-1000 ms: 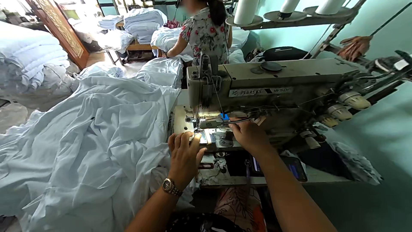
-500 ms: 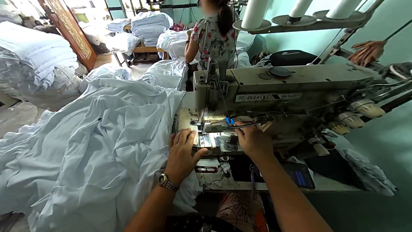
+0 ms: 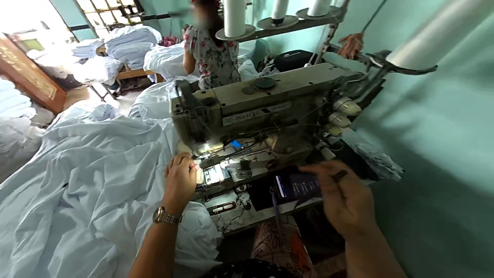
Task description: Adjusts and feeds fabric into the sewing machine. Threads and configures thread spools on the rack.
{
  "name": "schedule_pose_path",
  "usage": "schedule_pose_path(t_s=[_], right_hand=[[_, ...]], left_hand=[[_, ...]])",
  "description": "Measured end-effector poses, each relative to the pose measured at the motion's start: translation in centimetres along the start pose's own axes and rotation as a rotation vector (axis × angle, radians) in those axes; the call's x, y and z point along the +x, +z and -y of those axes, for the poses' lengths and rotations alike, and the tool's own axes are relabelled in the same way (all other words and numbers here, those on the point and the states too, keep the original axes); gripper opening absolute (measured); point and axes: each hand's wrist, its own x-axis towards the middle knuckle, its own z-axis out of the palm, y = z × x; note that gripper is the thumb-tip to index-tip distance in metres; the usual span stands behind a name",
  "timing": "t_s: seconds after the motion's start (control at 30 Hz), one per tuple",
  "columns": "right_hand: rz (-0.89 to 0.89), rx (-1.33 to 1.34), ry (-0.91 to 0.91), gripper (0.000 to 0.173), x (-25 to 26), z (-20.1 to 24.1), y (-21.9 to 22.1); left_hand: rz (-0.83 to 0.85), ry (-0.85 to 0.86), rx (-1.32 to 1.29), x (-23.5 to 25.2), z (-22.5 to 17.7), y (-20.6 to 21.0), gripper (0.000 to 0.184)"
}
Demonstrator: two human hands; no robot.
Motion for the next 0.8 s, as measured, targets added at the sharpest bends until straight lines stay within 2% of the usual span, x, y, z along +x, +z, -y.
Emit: schedule_pose_path(t_s=[0.1, 0.17, 0.23, 0.33, 0.47, 0.7, 0.8], right_hand=[[-0.21, -0.063, 0.158, 0.055, -0.7, -2.4, -3.4], [-0.346, -0.032, 0.269, 0.046, -0.8, -3.9, -4.8], [-0.405, 0.057, 0.312, 0.034, -0.7, -5.6, -5.5], [-0.355, 0.043, 0.35, 0.028, 0.0, -7.1, -5.7], [-0.294, -0.096, 0.417, 0.03, 1.4, -7.8, -5.0], [-0.171, -0.21, 0.397, 0.029, 3.3, -9.9, -3.7], [-0.097, -0.256, 0.464, 0.028, 3.7, -10.5, -3.1]], left_hand=[[-0.067, 0.011, -0.06, -0.5, 0.2, 0.3, 0.016], [-0.104, 0.007, -0.098, -0.6, 0.5, 0.6, 0.017], [-0.123, -0.004, -0.109, -0.8, 0.6, 0.7, 0.018], [-0.116, -0.027, -0.118, -1.0, 0.6, 0.5, 0.019], [-0.12, -0.041, -0.129, -1.1, 0.5, 0.4, 0.02], [-0.165, -0.04, -0.161, -1.3, 0.7, 0.6, 0.019], [-0.166, -0.051, -0.171, -1.5, 0.6, 0.3, 0.018]])
